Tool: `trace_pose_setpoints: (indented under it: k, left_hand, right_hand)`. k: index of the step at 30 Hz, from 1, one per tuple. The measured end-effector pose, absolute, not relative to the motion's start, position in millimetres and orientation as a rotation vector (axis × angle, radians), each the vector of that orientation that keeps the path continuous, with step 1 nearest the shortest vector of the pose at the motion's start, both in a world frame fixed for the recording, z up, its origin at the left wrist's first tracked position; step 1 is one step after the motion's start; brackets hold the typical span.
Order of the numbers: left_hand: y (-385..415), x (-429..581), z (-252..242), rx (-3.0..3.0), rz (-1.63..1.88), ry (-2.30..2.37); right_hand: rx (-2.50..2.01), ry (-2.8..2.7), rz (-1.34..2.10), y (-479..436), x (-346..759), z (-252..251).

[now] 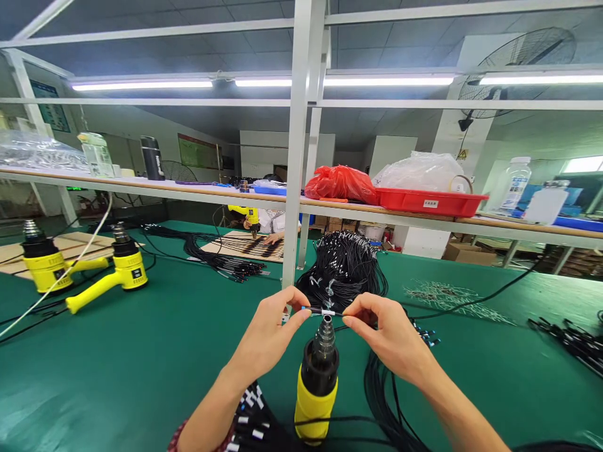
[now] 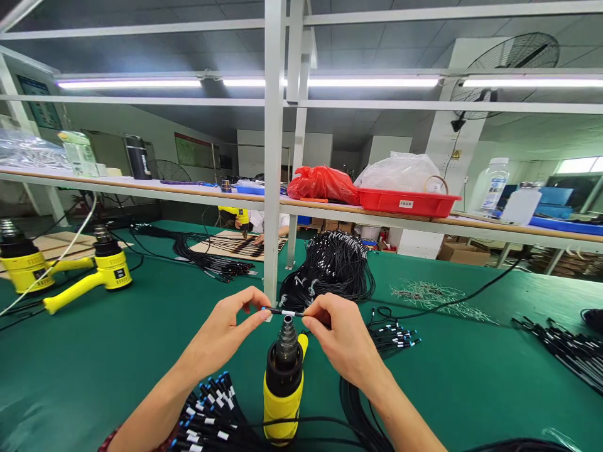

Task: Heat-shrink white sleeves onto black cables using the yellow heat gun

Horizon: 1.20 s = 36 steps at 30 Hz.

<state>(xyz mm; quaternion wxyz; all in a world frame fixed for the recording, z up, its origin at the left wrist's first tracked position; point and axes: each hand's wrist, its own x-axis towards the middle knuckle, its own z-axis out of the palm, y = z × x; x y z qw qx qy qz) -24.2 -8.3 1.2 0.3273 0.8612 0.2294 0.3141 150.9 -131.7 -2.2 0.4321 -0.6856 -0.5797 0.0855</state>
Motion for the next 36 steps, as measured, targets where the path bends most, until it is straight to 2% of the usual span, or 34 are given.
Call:
trace_pose_setpoints:
  k: [9, 16, 19, 23, 27, 32, 36]
  left_hand:
    - [-7.0, -21.2, -2.4, 2.385, 0.856, 0.624]
    - [-2.2, -29.1, -10.0, 2.306, 0.879, 0.635]
    - [13.5, -54.1, -40.5, 2.332, 0.72, 0.697]
    - [32.5, -94.4, -109.2, 2.364, 0.293, 0.776]
    - [35.9, -109.8, -164.4, 2.375, 0.045, 0.923]
    - [34.6, -110.6, -185.3, 2.452, 0.058, 0.903]
    - [51.3, -125.0, -195.7, 2.548, 0.341, 0.766]
  right_hand:
    - [-1.775, -1.571, 0.19, -137.2, 145.8, 4.1]
    - [-1.746, -1.331, 0.207, -138.5, 169.5, -17.6]
    - [-1.715, -0.995, 0.264, -153.7, 208.3, -47.1]
    - [-1.647, -0.52, 0.33, -182.6, 267.8, -100.5]
    - [-1.763, -0.237, 0.436, -205.1, 294.6, -140.0]
    - [-1.777, -0.397, 0.546, -211.8, 273.5, -142.0]
    - [-1.714, -0.638, 0.503, -209.8, 245.6, -136.0]
